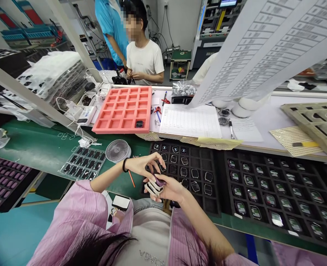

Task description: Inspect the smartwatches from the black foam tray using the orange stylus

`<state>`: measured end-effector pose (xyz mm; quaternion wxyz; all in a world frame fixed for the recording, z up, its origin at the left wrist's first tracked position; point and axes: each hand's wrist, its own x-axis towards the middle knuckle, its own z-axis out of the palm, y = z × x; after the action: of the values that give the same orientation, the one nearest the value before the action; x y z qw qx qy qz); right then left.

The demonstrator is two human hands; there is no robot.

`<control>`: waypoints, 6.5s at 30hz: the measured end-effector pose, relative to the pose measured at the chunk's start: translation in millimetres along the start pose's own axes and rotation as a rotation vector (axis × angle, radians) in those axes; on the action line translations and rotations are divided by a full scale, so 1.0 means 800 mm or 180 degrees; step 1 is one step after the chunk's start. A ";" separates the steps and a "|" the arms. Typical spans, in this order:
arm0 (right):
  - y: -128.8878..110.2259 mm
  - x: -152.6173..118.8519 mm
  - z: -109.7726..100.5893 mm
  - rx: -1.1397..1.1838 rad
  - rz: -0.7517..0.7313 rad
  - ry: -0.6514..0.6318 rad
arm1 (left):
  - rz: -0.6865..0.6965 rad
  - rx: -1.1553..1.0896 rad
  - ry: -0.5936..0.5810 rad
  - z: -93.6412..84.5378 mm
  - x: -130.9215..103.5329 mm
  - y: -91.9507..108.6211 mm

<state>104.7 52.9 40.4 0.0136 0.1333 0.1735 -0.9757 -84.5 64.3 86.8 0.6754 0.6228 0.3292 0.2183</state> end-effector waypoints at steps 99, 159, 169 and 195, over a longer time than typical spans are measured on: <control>0.071 -0.026 -0.243 0.0021 -0.1292 0.2613 | -0.2254 0.3910 0.1164 -0.096 0.127 -0.238; 0.066 -0.025 -0.248 0.0057 -0.1205 0.2596 | -0.1903 0.4003 0.0704 -0.046 0.251 -0.221; 0.067 -0.024 -0.249 0.0057 -0.1257 0.2605 | -0.1843 0.3937 0.0605 -0.041 0.284 -0.221; -0.095 -0.137 -0.319 -0.0056 -0.2224 0.3062 | -0.0246 0.2509 0.0867 0.006 0.368 -0.200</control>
<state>270.1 209.7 -135.9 -0.3873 0.4953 0.2018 -0.7510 102.9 248.0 -121.2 0.3433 0.7862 0.4970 0.1305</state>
